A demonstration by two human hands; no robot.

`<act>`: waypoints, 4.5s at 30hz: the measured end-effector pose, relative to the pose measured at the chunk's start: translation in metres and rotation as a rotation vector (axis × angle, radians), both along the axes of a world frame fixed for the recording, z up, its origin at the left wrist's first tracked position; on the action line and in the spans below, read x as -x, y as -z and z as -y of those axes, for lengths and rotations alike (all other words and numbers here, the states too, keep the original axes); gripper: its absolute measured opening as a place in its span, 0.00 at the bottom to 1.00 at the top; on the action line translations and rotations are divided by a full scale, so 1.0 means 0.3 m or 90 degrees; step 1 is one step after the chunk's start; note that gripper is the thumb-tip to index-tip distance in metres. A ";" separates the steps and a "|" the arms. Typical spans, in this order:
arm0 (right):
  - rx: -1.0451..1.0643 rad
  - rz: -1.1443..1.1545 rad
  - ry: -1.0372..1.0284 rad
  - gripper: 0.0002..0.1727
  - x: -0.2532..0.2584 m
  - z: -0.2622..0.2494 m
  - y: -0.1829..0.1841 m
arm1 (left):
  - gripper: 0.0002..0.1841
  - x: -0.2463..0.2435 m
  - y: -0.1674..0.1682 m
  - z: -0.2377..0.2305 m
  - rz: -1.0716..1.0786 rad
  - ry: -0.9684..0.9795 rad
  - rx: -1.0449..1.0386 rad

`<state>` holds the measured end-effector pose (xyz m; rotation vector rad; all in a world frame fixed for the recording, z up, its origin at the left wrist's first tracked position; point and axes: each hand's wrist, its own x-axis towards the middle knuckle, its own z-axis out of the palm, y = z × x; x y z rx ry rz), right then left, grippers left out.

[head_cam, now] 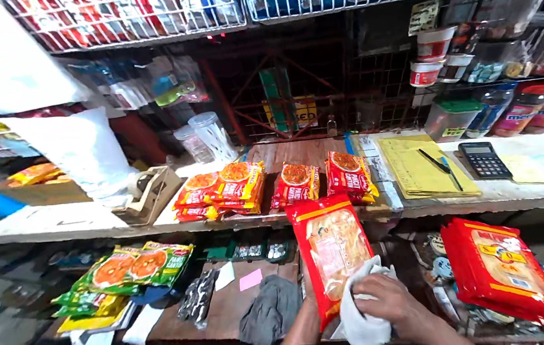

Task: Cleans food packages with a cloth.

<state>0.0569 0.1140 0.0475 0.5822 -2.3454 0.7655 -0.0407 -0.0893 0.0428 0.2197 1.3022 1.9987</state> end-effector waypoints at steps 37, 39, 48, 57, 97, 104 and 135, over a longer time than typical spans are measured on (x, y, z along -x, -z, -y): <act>0.657 0.265 0.515 0.32 -0.038 -0.050 0.072 | 0.27 0.108 0.005 -0.120 0.035 -0.024 0.009; 0.578 0.072 0.565 0.32 -0.037 -0.073 0.081 | 0.25 0.100 0.007 -0.123 0.032 -0.040 -0.010; -0.149 -0.056 0.273 0.28 0.142 -0.020 0.012 | 0.30 0.067 0.046 -0.131 -0.247 0.074 0.009; 0.195 0.211 0.383 0.17 0.240 -0.141 -0.166 | 0.27 0.043 0.047 -0.102 -0.234 0.165 0.081; 0.805 0.085 0.521 0.10 0.048 -0.307 -0.149 | 0.31 0.076 0.066 -0.032 -0.181 0.098 0.101; 0.176 0.294 0.364 0.27 0.097 -0.196 -0.114 | 0.32 0.076 0.060 -0.057 -0.195 0.116 0.065; 0.940 -0.097 0.342 0.11 0.253 -0.002 -0.144 | 0.11 0.010 -0.097 -0.259 0.206 -0.228 -0.163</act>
